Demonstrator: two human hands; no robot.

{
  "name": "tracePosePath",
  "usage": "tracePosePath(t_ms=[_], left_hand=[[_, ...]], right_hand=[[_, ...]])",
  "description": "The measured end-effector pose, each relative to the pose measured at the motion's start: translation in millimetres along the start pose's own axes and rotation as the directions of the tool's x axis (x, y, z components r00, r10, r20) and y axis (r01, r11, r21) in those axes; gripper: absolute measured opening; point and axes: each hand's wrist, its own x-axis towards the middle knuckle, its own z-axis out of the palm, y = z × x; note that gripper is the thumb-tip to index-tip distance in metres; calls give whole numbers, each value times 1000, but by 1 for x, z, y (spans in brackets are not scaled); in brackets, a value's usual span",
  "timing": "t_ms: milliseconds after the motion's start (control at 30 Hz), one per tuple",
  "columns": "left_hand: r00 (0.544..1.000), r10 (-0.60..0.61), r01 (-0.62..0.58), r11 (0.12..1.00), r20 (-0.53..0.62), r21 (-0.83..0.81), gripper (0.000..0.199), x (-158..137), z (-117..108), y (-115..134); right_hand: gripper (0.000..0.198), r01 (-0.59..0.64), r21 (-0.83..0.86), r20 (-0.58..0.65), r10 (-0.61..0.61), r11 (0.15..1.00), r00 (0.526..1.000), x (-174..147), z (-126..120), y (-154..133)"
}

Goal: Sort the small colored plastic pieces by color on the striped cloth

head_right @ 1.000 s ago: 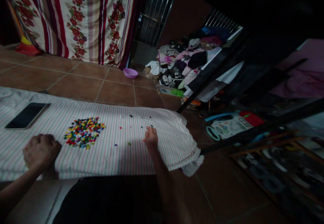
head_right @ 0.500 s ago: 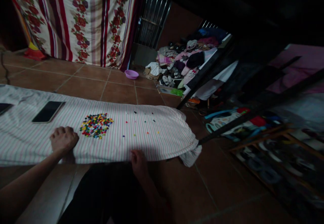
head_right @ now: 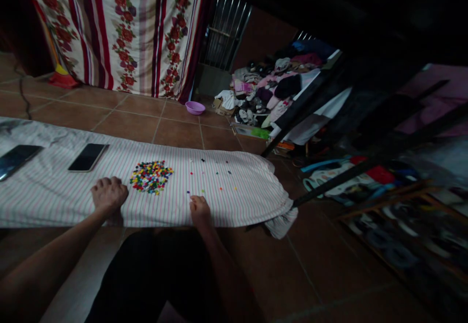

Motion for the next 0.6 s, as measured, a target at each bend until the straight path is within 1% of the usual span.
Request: tracePosePath(t_ms=[133, 233, 300, 400, 500, 600], left_hand=[[999, -34, 34, 999, -33, -3, 41, -1, 1, 1], [998, -51, 51, 999, -33, -15, 41, -1, 3, 2], [998, -56, 55, 998, -29, -24, 40, 0, 3, 2], [998, -55, 54, 998, -17, -36, 40, 0, 2, 2], [998, -55, 54, 998, -18, -39, 39, 1, 1, 3], [999, -49, 48, 998, -21, -38, 40, 1, 0, 3]], right_hand=[[24, -20, -62, -9, 19, 998, 1000, 29, 20, -4], [16, -27, -125, 20, 30, 992, 999, 40, 28, -5], [14, -22, -161, 39, 29, 987, 999, 43, 29, -5], [16, -22, -189, 61, 34, 982, 998, 44, 29, -3], [18, -23, -177, 56, 34, 984, 998, 43, 30, 0], [21, -1, -136, 30, 5, 991, 1000, 40, 31, 1]])
